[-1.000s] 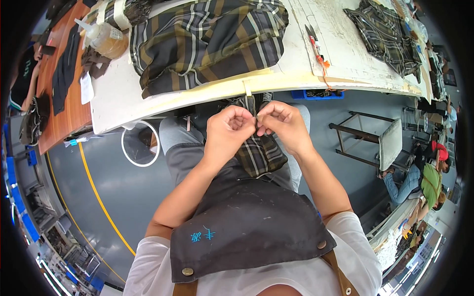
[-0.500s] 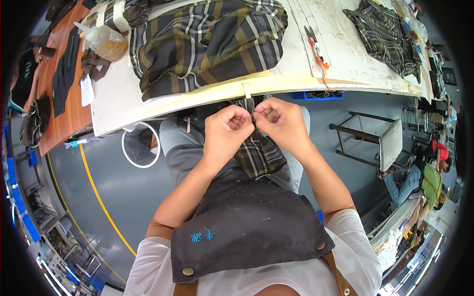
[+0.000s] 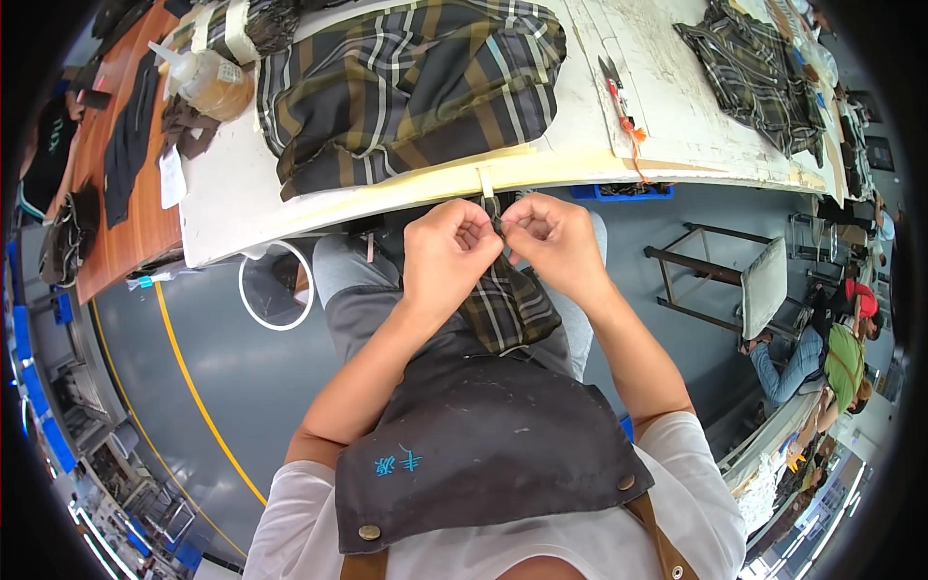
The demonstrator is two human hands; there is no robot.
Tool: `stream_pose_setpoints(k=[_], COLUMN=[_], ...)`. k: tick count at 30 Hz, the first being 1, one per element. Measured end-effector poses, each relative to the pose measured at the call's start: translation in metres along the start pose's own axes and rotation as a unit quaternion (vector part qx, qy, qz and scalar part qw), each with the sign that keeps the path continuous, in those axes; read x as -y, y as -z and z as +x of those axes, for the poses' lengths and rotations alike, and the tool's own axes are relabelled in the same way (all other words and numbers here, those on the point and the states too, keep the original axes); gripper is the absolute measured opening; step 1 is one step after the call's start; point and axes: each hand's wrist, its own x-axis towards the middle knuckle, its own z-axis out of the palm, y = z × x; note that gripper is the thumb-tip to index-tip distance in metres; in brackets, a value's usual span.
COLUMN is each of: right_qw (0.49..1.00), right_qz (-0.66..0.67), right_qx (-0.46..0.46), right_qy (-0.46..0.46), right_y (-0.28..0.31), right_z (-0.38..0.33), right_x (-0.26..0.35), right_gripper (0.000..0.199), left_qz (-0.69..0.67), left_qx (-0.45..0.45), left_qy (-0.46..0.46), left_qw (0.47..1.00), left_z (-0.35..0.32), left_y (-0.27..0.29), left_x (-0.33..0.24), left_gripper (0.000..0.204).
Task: Inspecting and assembling fabric components by hand in a textile workshop.
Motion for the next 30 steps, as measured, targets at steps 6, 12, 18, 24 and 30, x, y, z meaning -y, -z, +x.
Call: stream_pose_setpoints(k=[6,12,18,24,30], right_qw=[0.997,0.999,0.995,0.979,0.995], right_qz=[0.075,0.038,-0.071,-0.147,-0.031], right_qx=[0.005,-0.02,-0.041,-0.073,-0.075], right_qy=[-0.03,0.0,0.048,0.122,0.066], right_y=[-0.001,-0.001,-0.002,-0.002,-0.005], right_z=[0.0,0.002,0.004,0.008,0.008], right_x=[0.001,-0.001,0.008,0.006,-0.004], right_gripper=[0.003,0.005,0.011,0.01,0.007], left_qz=[-0.109,-0.018,-0.058,-0.145,-0.008], left_qx=[-0.012,0.003,0.005,0.018,-0.005], left_qy=[0.071,0.021,0.04,0.124,-0.011], left_qw=[0.991,1.0,0.997,0.981,1.0], left_z=[0.001,0.008,0.006,0.008,0.01], left_y=[-0.001,0.002,0.002,0.002,0.002], left_x=[0.001,0.001,0.0,0.008,-0.001], left_gripper=[0.003,0.002,0.003,0.003,0.004])
